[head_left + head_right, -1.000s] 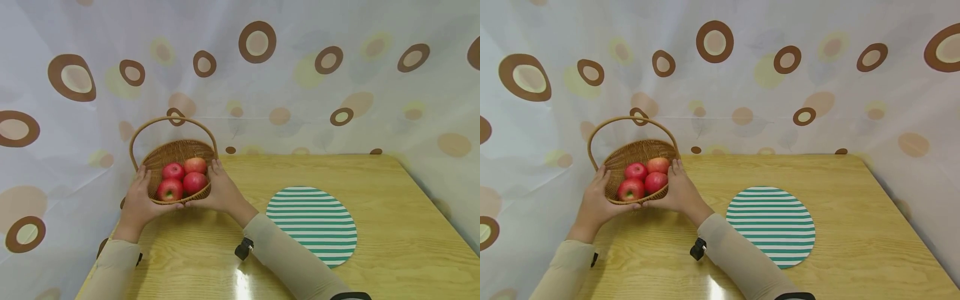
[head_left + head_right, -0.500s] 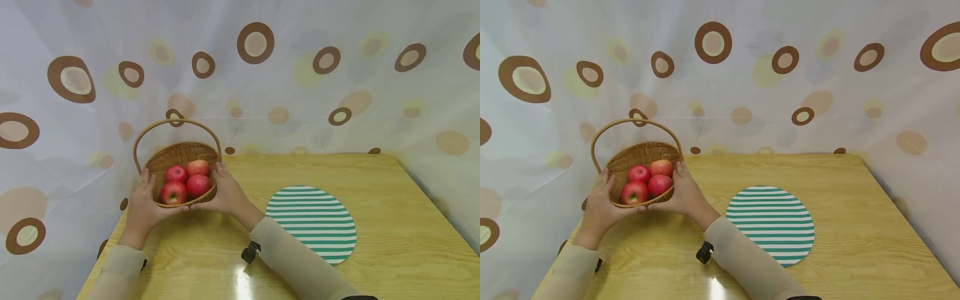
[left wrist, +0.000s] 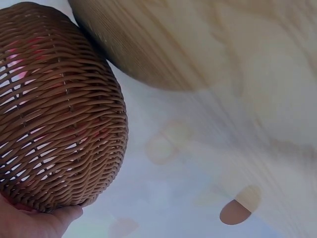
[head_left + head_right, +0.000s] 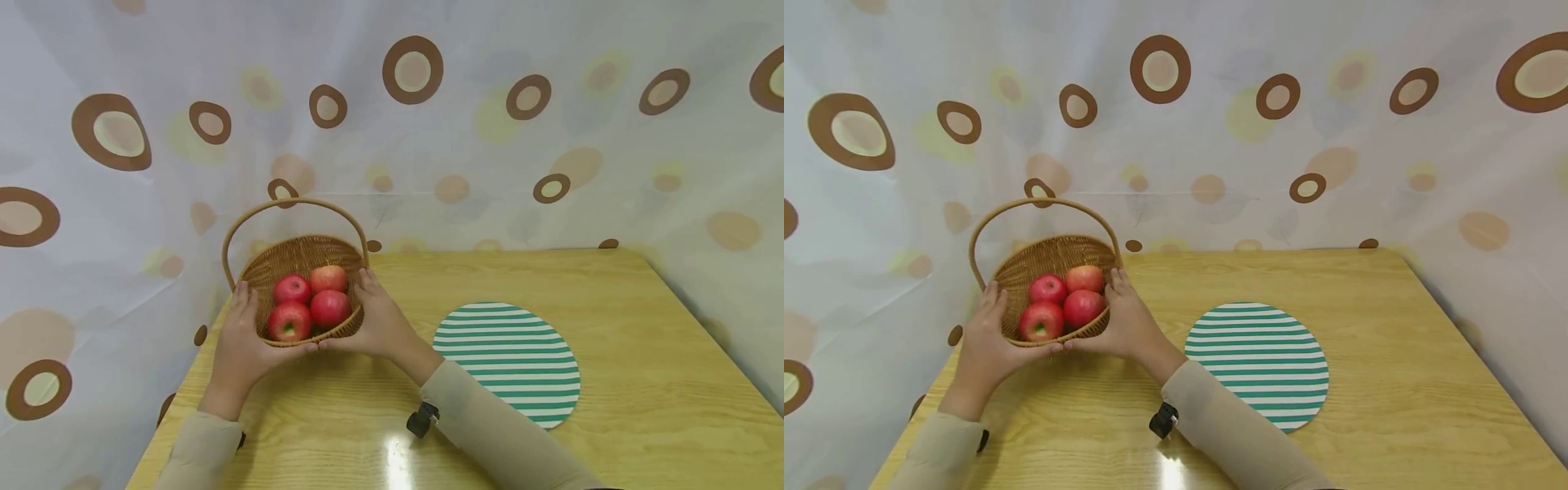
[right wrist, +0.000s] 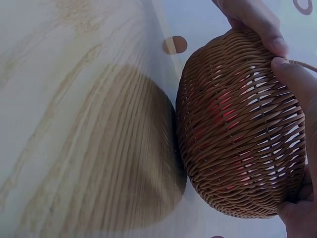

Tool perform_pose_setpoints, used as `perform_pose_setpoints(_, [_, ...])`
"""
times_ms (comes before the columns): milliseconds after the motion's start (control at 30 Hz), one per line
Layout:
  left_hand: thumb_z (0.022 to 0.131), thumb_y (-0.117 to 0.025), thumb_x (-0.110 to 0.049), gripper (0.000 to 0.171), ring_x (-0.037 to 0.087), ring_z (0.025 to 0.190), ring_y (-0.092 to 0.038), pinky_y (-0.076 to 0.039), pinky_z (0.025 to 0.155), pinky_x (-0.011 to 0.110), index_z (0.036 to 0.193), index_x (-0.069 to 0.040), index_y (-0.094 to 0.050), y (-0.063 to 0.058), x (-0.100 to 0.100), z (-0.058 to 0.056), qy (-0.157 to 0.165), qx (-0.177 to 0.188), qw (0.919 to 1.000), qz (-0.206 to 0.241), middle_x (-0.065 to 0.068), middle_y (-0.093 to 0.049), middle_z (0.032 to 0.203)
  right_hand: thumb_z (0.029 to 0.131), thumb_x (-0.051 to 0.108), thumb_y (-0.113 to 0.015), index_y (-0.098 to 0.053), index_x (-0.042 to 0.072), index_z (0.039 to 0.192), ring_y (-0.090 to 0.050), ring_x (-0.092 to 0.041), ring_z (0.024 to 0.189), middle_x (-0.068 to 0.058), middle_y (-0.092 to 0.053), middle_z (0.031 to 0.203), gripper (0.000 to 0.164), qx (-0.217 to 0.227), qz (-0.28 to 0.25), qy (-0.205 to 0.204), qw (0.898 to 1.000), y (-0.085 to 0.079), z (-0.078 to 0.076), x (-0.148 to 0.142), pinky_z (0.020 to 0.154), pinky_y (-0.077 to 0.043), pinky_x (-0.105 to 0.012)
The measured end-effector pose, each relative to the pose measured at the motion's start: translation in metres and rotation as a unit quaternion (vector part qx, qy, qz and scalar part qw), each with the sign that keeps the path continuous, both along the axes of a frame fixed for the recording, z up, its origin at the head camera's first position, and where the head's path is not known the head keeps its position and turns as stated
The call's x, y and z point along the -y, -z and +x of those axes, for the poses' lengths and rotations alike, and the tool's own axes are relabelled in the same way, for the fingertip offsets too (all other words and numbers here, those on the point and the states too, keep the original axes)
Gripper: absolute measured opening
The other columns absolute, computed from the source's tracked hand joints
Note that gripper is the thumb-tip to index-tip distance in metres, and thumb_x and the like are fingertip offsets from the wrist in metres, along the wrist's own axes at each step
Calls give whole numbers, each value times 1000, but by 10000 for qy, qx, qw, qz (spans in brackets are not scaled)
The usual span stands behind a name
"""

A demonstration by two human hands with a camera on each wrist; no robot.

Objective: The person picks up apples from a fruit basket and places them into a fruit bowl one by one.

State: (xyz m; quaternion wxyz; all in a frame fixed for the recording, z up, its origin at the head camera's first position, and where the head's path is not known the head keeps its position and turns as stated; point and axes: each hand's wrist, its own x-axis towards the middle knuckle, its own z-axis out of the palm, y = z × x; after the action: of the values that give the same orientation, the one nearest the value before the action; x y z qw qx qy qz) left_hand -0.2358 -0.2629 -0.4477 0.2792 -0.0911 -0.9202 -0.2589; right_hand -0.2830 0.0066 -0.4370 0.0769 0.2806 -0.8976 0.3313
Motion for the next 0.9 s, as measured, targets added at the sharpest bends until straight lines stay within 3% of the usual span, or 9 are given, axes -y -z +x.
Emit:
perform_pose_setpoints(200, [49,-101,-67,145,50,157,-31,-40,117,71,152,17,-43,-2,-6,6,-4,-28,10000,26,37,-33,165,69,72,-90,-37,11,166,-17,-37,165,-20,-23,175,126,30,-160,-35,9999,0,6,-7,125,-36,-60])
perform_pose_setpoints(400, [49,-99,-71,145,54,156,-32,-39,116,73,150,19,-45,-1,-16,12,15,39,10000,5,37,-35,164,71,73,-88,-53,3,156,-16,-35,165,-22,-24,174,115,103,-34,42,9999,1,14,-17,125,-36,-58])
perform_pose_setpoints(900, [48,-96,-78,148,49,158,-30,-39,118,71,150,18,-46,-2,-39,27,102,61,9999,-27,38,-40,160,67,75,-89,-54,-5,151,-19,-33,165,-22,-29,173,121,-47,-49,198,9998,4,35,-39,125,-37,-55])
